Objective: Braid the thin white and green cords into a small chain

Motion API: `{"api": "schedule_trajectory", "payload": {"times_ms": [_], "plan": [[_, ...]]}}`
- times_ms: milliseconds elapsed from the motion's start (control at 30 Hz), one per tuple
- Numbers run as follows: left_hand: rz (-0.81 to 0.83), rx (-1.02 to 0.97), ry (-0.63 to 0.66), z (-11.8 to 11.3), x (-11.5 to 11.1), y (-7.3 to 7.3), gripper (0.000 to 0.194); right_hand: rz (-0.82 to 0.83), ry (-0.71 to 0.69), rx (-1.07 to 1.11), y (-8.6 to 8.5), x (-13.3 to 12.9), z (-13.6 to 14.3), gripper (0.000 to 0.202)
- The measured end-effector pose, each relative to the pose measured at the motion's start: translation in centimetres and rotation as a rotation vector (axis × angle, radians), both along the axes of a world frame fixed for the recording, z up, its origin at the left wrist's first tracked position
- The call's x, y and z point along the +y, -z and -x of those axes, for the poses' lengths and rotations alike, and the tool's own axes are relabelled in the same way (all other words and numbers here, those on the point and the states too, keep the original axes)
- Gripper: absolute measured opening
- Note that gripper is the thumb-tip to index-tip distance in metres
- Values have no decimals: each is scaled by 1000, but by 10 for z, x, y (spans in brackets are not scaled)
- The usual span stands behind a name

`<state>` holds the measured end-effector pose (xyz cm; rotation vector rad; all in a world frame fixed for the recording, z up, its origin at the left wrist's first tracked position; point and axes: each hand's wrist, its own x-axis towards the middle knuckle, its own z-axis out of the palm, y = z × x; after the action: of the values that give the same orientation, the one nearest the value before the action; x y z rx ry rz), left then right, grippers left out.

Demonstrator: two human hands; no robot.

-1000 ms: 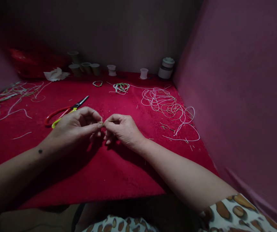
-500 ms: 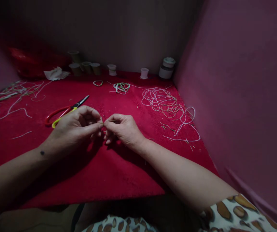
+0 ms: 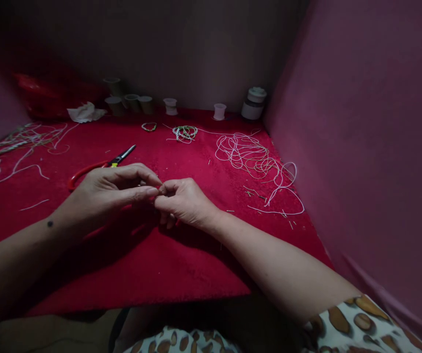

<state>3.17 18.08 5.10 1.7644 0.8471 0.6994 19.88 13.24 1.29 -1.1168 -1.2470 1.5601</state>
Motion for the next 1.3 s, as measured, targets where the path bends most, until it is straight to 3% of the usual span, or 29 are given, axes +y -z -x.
{"api": "schedule_trajectory", "payload": {"times_ms": [100,233,400,533,700,1300], "plan": [[-103,65,42,0,2,2,9,-8,-44,-6,0,0,1,13],[-106,81,88,0,4,6,8,-5,-41,-10,-1,0,1,11],[68,33,91,2,4,7,9,14,-55,51,0,0,-1,4],[250,-6,65,4,7,8,11,56,-62,272,6,4,-4,11],[292,-17,30,3,7,8,12,109,-57,460,9,10,-6,12],[71,-13,111,1,5,6,7,151,-31,524,10,13,-8,11]]}}
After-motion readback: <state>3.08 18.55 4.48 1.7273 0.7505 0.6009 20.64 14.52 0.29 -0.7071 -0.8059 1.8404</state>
